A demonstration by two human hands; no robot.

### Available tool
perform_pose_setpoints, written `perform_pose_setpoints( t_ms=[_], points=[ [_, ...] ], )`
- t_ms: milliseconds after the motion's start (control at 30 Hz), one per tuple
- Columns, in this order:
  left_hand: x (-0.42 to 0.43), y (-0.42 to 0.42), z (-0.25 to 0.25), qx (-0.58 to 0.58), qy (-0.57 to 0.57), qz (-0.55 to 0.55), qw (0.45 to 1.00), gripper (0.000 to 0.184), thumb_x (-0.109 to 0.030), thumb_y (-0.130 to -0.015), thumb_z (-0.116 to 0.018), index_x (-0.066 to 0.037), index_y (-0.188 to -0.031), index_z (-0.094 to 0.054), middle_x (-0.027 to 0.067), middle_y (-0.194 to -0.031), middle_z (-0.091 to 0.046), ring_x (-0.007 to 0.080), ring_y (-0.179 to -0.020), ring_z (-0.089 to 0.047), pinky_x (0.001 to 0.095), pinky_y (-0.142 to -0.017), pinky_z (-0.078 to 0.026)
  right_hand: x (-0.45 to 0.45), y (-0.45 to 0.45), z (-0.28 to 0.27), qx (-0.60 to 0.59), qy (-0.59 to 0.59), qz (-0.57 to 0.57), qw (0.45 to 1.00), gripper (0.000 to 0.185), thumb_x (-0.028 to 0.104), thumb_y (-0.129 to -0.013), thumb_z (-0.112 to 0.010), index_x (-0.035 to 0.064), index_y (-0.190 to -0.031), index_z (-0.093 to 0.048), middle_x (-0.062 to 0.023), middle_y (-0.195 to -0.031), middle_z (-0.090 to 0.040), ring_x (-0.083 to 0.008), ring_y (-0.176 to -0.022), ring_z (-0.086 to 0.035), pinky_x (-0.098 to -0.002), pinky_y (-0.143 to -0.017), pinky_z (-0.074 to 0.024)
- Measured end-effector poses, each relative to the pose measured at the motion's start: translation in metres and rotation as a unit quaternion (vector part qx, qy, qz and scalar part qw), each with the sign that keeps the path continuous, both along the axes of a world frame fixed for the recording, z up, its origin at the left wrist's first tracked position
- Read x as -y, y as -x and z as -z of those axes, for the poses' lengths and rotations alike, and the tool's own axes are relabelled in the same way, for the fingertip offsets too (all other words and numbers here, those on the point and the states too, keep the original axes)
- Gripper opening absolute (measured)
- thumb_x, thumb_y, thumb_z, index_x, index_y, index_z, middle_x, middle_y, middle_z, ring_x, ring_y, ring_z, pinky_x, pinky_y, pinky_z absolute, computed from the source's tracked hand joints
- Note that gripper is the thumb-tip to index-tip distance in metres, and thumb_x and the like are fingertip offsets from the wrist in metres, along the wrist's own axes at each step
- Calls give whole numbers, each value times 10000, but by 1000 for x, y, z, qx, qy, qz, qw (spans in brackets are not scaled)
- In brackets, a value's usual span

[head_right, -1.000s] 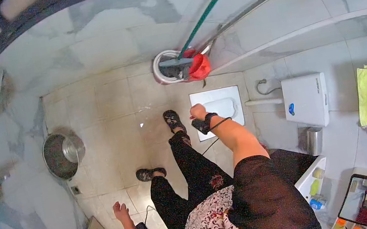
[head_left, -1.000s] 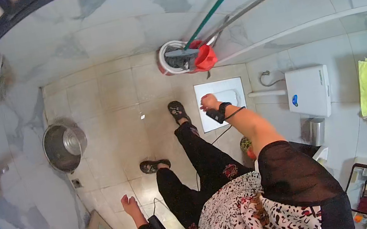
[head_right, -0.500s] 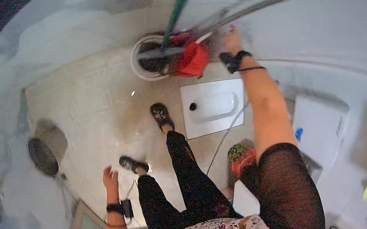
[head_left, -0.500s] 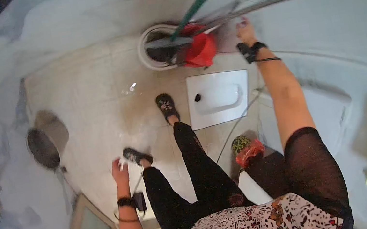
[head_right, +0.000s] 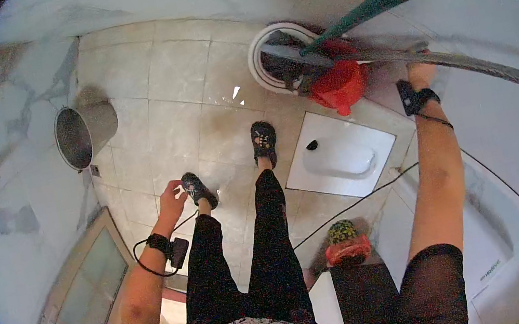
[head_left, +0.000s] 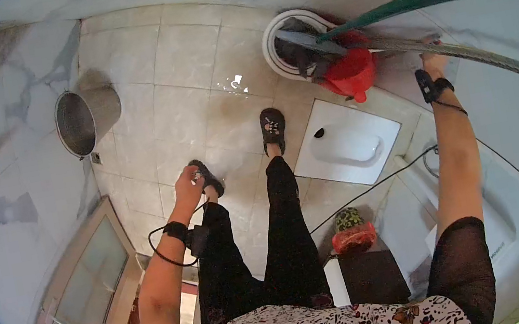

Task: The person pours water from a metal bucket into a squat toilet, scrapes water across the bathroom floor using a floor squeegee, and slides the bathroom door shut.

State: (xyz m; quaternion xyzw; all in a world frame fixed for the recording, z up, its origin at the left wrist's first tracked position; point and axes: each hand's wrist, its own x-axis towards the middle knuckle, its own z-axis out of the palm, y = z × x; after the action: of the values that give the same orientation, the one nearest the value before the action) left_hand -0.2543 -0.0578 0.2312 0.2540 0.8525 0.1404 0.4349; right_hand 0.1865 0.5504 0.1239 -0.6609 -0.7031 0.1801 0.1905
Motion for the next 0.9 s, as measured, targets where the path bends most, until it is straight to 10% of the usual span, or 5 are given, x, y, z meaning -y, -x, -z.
perform_pose_setpoints(
  t_ms=[133,267,333,467,900],
  points=[
    [6,-5,8,-4,-45,-48,998,315,-97,-683,-595,-24,-978,-510,162,-826,-582,277,-781,-573,337,-677,-454,42,6,-69,102,-55,30,993,383,335,-697,-584,-5,-525,-560,-54,-515,-551,-137,-500,-509,-279,-515,-408],
    [-6,-10,0,2,-10,-40,999,319,-87,-672,-601,-25,-973,-514,163,-799,-579,273,-777,-572,339,-674,-454,103,24,-119,-196,26,82,977,255,166,-666,-632,-8,-844,-573,-61,-586,-565,-111,-513,-516,-239,-482,-419],
    [-11,-12,-4,2,-19,-37,999,331,-87,-676,-602,-34,-990,-511,159,-846,-578,269,-815,-578,337,-696,-463,120,5,-122,-162,102,104,976,323,64,-676,-624,-4,-974,-520,-76,-633,-566,-124,-524,-520,-218,-468,-420],
    [-11,-13,-4,22,-18,-52,998,319,-106,-688,-584,-36,-992,-520,159,-924,-578,274,-857,-580,334,-734,-466,166,1,-146,-310,144,152,927,255,58,-746,-582,-74,-950,-506,-108,-704,-570,-169,-566,-571,-259,-532,-499],
    [35,0,-6,32,-26,-105,994,300,-152,-707,-599,-30,-970,-521,164,-916,-571,279,-859,-561,361,-727,-452,240,-40,-224,-134,221,146,955,211,80,-784,-535,-118,-853,-547,-119,-667,-574,-155,-547,-574,-239,-484,-473]
  ],
)
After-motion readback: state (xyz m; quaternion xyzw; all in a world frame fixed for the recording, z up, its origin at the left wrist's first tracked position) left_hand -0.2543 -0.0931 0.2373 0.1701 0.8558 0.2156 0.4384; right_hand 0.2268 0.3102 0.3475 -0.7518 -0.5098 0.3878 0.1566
